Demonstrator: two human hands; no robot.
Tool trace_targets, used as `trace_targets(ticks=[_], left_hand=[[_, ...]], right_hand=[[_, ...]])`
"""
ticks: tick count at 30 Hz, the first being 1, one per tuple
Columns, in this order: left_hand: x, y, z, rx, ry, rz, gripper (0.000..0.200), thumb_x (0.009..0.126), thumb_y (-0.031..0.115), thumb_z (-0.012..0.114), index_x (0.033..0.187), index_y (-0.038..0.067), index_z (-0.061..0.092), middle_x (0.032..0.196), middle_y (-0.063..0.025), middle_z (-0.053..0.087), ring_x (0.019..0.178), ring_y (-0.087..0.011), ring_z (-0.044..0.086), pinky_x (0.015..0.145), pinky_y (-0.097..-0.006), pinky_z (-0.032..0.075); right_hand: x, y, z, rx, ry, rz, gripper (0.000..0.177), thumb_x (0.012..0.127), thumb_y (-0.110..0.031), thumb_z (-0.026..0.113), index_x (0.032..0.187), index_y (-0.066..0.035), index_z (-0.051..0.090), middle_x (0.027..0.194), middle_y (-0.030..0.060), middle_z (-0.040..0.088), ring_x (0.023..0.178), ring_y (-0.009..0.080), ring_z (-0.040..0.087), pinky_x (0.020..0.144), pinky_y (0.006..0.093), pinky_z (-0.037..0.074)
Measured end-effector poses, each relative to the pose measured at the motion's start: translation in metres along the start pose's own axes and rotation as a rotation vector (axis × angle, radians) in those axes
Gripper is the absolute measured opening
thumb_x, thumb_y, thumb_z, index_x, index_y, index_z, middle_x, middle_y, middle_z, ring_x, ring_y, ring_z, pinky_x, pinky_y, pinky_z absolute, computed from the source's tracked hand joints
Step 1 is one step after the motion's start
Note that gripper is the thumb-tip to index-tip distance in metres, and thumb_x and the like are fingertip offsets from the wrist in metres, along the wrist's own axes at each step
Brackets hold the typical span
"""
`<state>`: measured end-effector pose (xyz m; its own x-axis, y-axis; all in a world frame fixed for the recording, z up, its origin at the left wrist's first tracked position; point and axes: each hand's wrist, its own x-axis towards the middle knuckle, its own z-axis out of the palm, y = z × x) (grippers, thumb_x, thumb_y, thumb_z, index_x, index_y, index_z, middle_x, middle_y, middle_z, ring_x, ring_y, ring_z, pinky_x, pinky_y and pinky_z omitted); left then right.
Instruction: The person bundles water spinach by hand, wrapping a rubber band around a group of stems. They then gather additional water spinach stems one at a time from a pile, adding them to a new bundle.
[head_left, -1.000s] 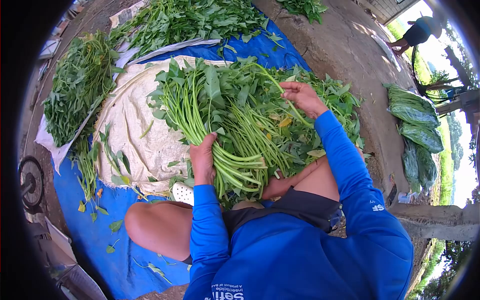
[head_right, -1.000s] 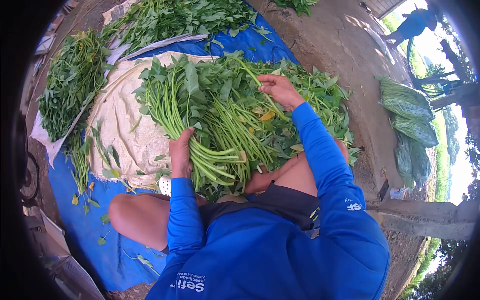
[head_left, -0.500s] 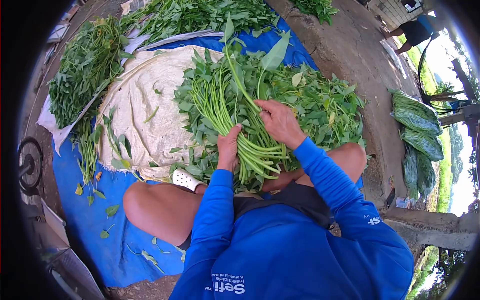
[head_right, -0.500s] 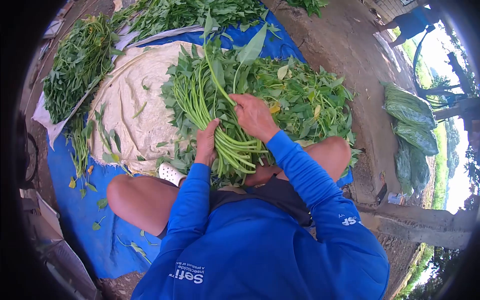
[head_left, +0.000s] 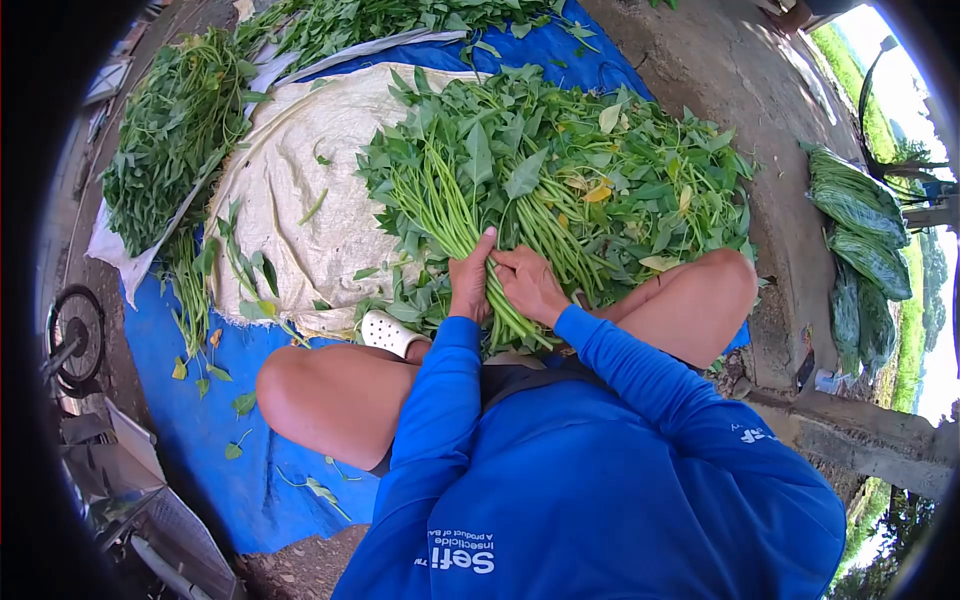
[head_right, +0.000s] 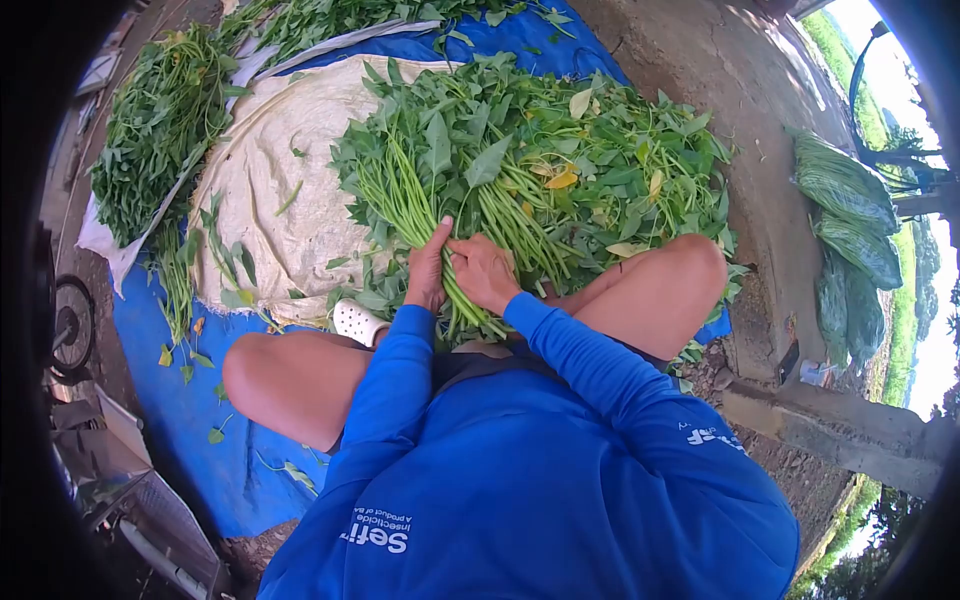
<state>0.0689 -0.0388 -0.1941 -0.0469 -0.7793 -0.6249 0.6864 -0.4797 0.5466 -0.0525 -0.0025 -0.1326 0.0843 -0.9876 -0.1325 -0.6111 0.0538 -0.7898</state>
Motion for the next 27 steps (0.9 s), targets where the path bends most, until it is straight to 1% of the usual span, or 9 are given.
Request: trace_targets(ticks=[4,7,12,15,19,21,24,26,27], left_hand=[[-0.003,0.018,-0.008,0.027,-0.055,-0.159,0.033,0.088,0.021,0.084,0.108,-0.001,0.07,0.091,-0.008,0.072,0.072,-0.0215,0.07,0.067,-0.0366,0.061],[-0.002,0.041,-0.012,0.11,-0.156,-0.142,0.03,0.093,0.021,0.077,0.114,0.003,0.068,0.098,-0.0102,0.073,0.079,-0.0231,0.074,0.072,-0.037,0.064],[-0.047,0.07,0.013,0.334,-0.218,-0.021,0.033,0.091,0.022,0.079,0.116,0.003,0.069,0.099,-0.0053,0.073,0.081,-0.0161,0.071,0.071,-0.0317,0.06],[-0.063,0.079,0.024,0.441,-0.32,0.023,0.036,0.09,0.021,0.08,0.118,0.002,0.069,0.1,-0.002,0.071,0.087,-0.0128,0.067,0.079,-0.0301,0.057],[-0.072,0.086,0.028,0.433,-0.342,0.02,0.036,0.09,0.02,0.08,0.119,0.002,0.068,0.099,-0.0037,0.072,0.084,-0.0143,0.069,0.074,-0.0306,0.059],[-0.069,0.084,0.021,0.29,-0.214,0.009,0.035,0.091,0.019,0.08,0.119,0.002,0.068,0.099,-0.0051,0.073,0.08,-0.0156,0.07,0.07,-0.0312,0.06],[-0.059,0.106,0.003,0.23,-0.072,0.132,0.031,0.094,0.018,0.078,0.118,0.002,0.067,0.094,-0.0062,0.073,0.075,-0.0177,0.072,0.068,-0.0325,0.062],[-0.061,0.122,0.001,0.234,0.026,0.223,0.029,0.094,0.018,0.078,0.115,0.001,0.068,0.093,-0.0063,0.073,0.075,-0.0181,0.072,0.068,-0.0325,0.061],[-0.06,0.128,0.002,0.236,0.06,0.256,0.028,0.094,0.017,0.078,0.113,0.0,0.069,0.092,-0.0064,0.073,0.074,-0.0184,0.072,0.068,-0.0326,0.061]], right_hand=[[-0.002,-0.01,-0.01,-0.154,-0.11,-0.145,0.03,0.1,-0.014,0.065,0.124,0.001,0.073,0.11,0.0203,0.068,0.098,0.034,0.07,0.089,0.043,0.056],[0.039,-0.035,-0.051,0.255,0.134,-0.122,0.024,0.1,-0.012,0.07,0.12,0.001,0.074,0.101,0.0086,0.068,0.092,0.0178,0.067,0.082,0.0336,0.054],[0.142,-0.058,-0.089,0.572,0.317,-0.238,0.017,0.101,-0.014,0.071,0.113,-0.002,0.073,0.097,0.0008,0.068,0.09,0.0082,0.059,0.081,0.0259,0.05],[0.185,-0.076,-0.08,0.536,0.381,-0.306,0.024,0.103,-0.022,0.07,0.115,-0.001,0.071,0.098,0.0018,0.07,0.09,0.0124,0.06,0.084,0.0299,0.051],[0.239,-0.072,-0.05,0.333,0.094,-0.145,0.041,0.102,-0.038,0.07,0.117,0.0,0.071,0.107,0.0137,0.075,0.094,0.0275,0.069,0.091,0.0389,0.054],[0.26,-0.066,-0.062,0.296,-0.181,-0.174,0.041,0.101,-0.037,0.072,0.122,-0.002,0.072,0.107,0.0135,0.074,0.092,0.0241,0.07,0.085,0.0374,0.056],[0.246,-0.065,-0.125,0.56,0.031,0.023,0.028,0.101,-0.028,0.074,0.116,-0.005,0.075,0.107,0.0051,0.075,0.088,0.0116,0.067,0.075,0.0274,0.057],[0.235,-0.021,-0.148,0.204,0.087,0.163,0.025,0.101,-0.024,0.07,0.108,-0.001,0.075,0.096,0.0088,0.075,0.083,0.0184,0.069,0.077,0.0328,0.059],[0.223,0.009,-0.149,-0.217,-0.095,0.07,0.025,0.099,-0.023,0.069,0.106,-0.001,0.076,0.094,0.0127,0.076,0.083,0.0253,0.07,0.079,0.0387,0.06]])
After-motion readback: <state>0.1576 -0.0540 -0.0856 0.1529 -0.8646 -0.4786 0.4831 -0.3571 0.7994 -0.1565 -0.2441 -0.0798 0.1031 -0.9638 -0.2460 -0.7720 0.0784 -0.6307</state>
